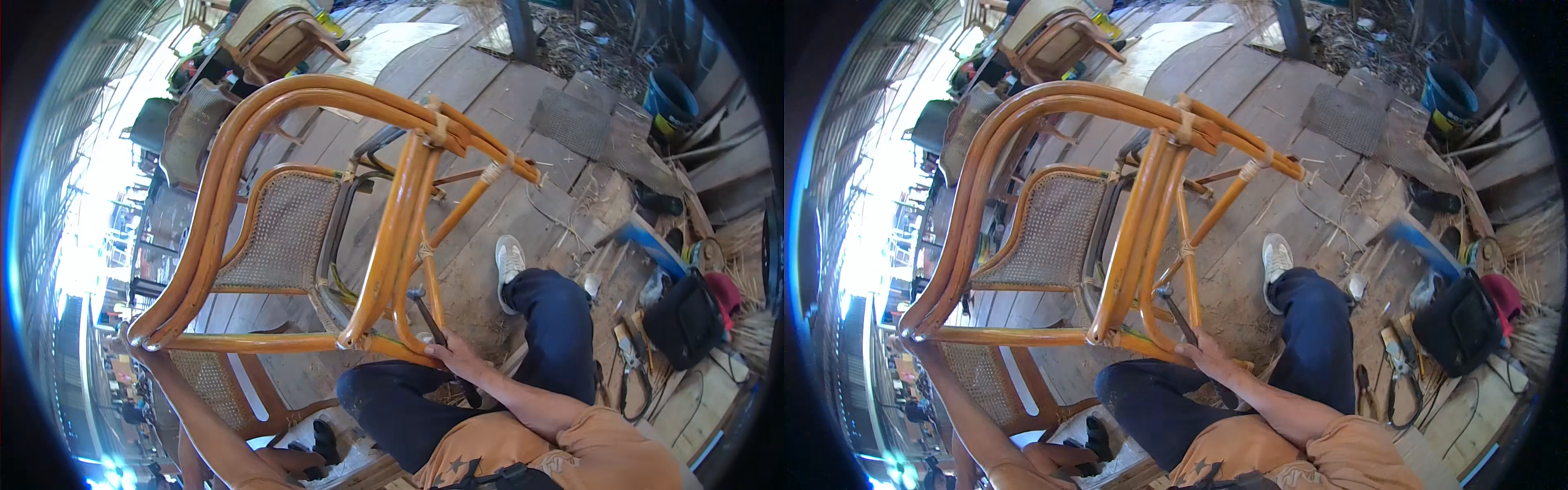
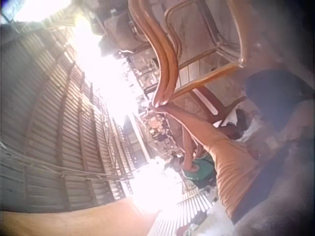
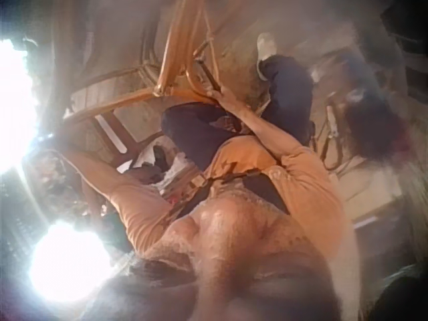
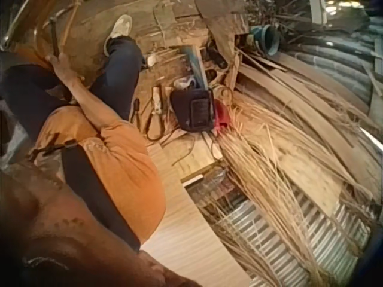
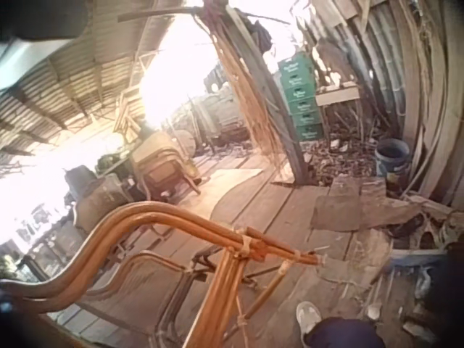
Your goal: Assembling and securing joints of a bamboo chair using a hammer and wire.
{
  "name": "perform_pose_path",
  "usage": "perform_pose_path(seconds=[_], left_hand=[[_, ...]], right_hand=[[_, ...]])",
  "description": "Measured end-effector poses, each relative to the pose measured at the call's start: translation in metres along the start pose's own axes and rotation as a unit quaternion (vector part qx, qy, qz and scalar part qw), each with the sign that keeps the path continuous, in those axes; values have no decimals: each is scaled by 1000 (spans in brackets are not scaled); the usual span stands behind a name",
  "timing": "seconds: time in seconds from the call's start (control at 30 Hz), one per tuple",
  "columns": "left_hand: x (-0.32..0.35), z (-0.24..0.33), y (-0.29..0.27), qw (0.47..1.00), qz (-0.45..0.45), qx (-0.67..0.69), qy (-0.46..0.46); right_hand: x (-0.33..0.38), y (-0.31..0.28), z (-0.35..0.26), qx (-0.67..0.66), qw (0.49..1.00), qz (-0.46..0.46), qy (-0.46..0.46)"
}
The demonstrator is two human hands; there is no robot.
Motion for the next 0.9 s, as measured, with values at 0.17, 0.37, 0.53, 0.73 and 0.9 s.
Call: perform_pose_path(seconds=[0.17,0.37,0.53,0.73,0.9], left_hand=[[-4,23,-6,999,-1,39,26],[32,31,26,996,45,59,-39],[60,57,32,994,74,69,-39],[59,76,18,998,18,62,24],[38,28,-38,993,-8,-9,113]], right_hand=[[14,-19,-37,-76,995,67,-2],[46,-74,-103,-389,909,107,108],[43,-101,-170,-223,973,-2,62],[11,-92,-210,272,939,110,-178],[-28,-90,-196,161,922,290,-201]])
Point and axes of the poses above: each hand's wrist, its own x-axis away from the middle knuckle, its own y-axis out of the palm, z = x × y, the point moved 6 cm from there along -x, towards the middle knuckle, and after that the axes turned 14 degrees about z, right-handed, at the moved point
